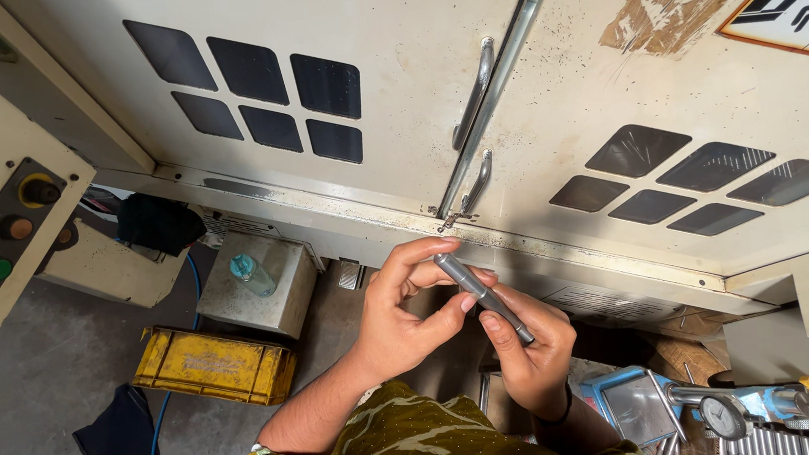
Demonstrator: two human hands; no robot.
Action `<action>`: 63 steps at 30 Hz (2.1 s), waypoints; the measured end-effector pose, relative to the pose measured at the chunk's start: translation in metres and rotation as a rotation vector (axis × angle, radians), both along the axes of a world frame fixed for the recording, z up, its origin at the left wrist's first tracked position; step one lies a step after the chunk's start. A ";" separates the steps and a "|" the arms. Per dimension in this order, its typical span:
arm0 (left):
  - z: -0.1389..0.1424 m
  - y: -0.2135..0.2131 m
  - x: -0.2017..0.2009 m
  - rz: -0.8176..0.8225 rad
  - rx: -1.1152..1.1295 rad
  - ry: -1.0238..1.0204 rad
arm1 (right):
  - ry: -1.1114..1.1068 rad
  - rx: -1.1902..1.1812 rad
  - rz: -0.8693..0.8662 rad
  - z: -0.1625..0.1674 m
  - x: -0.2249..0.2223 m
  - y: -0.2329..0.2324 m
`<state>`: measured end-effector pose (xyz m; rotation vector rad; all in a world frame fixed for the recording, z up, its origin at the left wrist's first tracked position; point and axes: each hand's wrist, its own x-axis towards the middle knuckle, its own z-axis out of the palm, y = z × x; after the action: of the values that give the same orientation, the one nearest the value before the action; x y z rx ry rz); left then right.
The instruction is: The person opens a CNC machine door, removes a metal rod from the chuck, and places it in a cardboard box. They then pick up another rod, wipe it with a cloth, inspect it, and return it to the box. The person repeats this process with additional rods, occasionally opening and closing the machine door.
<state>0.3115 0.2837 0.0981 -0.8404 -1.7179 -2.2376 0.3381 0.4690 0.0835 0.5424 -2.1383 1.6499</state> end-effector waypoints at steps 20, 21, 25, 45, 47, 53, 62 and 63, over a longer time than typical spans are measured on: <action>-0.007 0.000 -0.028 -0.063 0.074 -0.069 | 0.254 0.200 -0.159 0.008 -0.033 -0.015; -0.008 0.000 -0.029 -0.067 0.081 -0.074 | 0.280 0.219 -0.170 0.008 -0.034 -0.016; -0.014 0.003 -0.031 -0.072 0.124 -0.068 | 0.277 0.233 -0.216 0.008 -0.036 -0.017; -0.038 0.016 -0.054 0.228 0.351 0.065 | 0.136 0.223 -0.299 0.003 -0.041 -0.002; -0.045 0.022 -0.056 0.246 0.284 -0.032 | 0.088 0.169 -0.262 0.001 -0.039 0.003; -0.052 0.051 -0.047 -0.126 0.393 -0.224 | 0.035 0.104 -0.249 -0.009 -0.030 0.021; -0.064 0.122 -0.066 -1.107 0.302 -0.248 | -0.664 -0.941 0.551 -0.066 0.036 0.103; -0.068 0.140 -0.067 -1.296 0.324 -0.193 | -0.747 -1.124 0.669 -0.074 0.048 0.108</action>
<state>0.2447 0.4240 0.0303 -2.0807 -0.7601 -3.2514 0.3858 0.5767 0.0100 0.2698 -0.9476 3.4005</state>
